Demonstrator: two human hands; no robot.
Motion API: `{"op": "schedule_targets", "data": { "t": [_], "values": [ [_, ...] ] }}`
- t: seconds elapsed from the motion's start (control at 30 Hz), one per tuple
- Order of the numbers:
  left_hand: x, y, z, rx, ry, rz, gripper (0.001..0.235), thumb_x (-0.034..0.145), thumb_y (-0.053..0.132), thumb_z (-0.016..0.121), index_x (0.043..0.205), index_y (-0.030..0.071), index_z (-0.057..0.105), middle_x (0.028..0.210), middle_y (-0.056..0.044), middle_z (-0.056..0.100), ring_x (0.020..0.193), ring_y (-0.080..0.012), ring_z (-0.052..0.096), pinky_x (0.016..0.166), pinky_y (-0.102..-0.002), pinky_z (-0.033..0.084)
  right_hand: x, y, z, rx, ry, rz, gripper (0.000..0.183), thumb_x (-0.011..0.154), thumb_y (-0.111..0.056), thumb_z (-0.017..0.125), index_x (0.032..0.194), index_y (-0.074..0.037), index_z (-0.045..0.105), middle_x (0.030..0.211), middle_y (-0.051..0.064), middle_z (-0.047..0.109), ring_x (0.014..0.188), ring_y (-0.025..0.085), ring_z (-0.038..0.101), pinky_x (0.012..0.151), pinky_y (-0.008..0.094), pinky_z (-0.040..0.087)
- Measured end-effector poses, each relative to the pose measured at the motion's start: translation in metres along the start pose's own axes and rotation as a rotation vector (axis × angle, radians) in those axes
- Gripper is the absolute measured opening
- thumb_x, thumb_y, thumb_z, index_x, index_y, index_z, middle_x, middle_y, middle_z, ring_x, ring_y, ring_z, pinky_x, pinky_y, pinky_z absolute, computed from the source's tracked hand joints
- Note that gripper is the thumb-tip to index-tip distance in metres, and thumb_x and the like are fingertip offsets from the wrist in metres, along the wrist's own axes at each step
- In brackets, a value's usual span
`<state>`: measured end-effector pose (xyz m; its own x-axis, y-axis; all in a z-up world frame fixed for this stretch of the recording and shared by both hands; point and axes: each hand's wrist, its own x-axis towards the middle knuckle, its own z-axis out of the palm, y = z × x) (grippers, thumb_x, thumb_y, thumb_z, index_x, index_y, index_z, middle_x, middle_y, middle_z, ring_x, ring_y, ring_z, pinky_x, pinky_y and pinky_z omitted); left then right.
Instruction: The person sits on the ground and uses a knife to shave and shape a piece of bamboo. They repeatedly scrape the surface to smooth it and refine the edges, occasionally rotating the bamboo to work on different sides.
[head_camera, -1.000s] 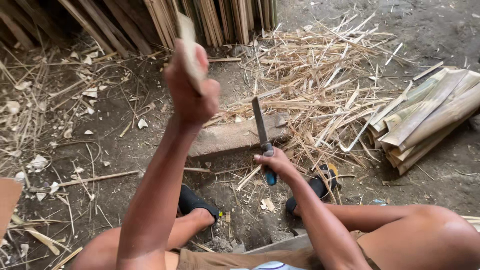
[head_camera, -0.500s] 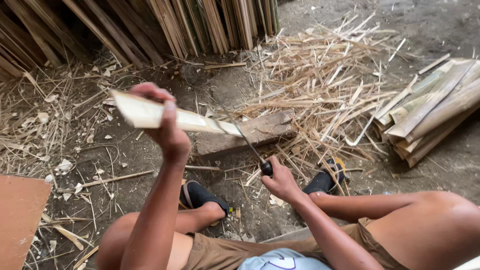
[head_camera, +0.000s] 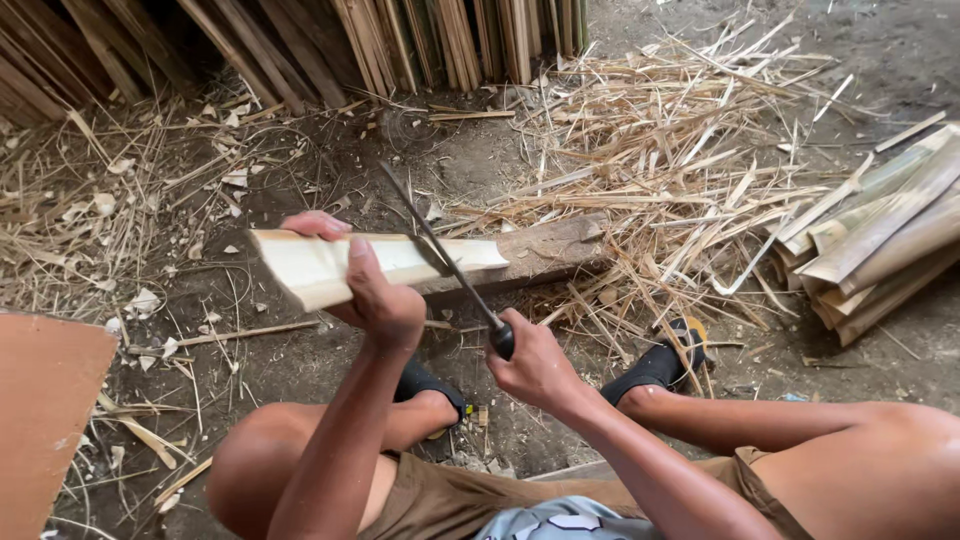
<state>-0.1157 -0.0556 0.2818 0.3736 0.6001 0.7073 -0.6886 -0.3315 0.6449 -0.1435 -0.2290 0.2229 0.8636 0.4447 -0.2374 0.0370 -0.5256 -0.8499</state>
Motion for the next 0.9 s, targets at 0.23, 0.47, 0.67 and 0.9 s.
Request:
{"op": "schedule_targets", "data": {
  "t": [0.23,0.47,0.67,0.9],
  "values": [
    [-0.004,0.003,0.001,0.002,-0.012,0.031,0.036,0.089,0.008,0.049,0.122,0.002,0.037,0.115,-0.009,0.040,0.103,-0.0164,0.039,0.100,-0.031,0.037,-0.013,-0.002,-0.003,-0.001,0.070,-0.224,0.019,0.082,-0.009,0.067,0.097,-0.001,0.059,0.063,0.018,0.063,0.057,0.032,0.063,0.051,0.045,0.048],
    [0.000,-0.003,-0.002,-0.012,0.048,0.009,0.035,0.088,0.007,0.051,0.120,0.002,0.038,0.110,-0.008,0.040,0.103,-0.0169,0.040,0.101,-0.031,0.037,0.000,-0.008,-0.014,-0.067,-0.099,-0.008,0.012,0.092,-0.012,0.062,0.098,-0.003,0.057,0.060,0.014,0.062,0.051,0.025,0.061,0.050,0.043,0.047],
    [-0.007,-0.011,-0.005,-0.078,0.035,-0.079,0.042,0.089,0.006,0.051,0.128,0.000,0.037,0.119,-0.009,0.041,0.111,-0.0187,0.040,0.109,-0.034,0.036,0.039,0.040,0.010,-0.110,-0.011,0.030,0.014,0.087,-0.008,0.063,0.097,0.000,0.057,0.063,0.011,0.062,0.052,0.022,0.058,0.050,0.042,0.047],
    [-0.004,-0.024,-0.013,0.054,0.009,-0.003,0.041,0.088,0.003,0.048,0.127,-0.001,0.038,0.119,-0.011,0.042,0.112,-0.0202,0.043,0.113,-0.032,0.033,0.027,0.030,0.002,-0.024,-0.149,0.126,0.014,0.095,-0.013,0.060,0.099,-0.001,0.057,0.068,0.013,0.066,0.053,0.024,0.054,0.051,0.045,0.042]
  ]
}}
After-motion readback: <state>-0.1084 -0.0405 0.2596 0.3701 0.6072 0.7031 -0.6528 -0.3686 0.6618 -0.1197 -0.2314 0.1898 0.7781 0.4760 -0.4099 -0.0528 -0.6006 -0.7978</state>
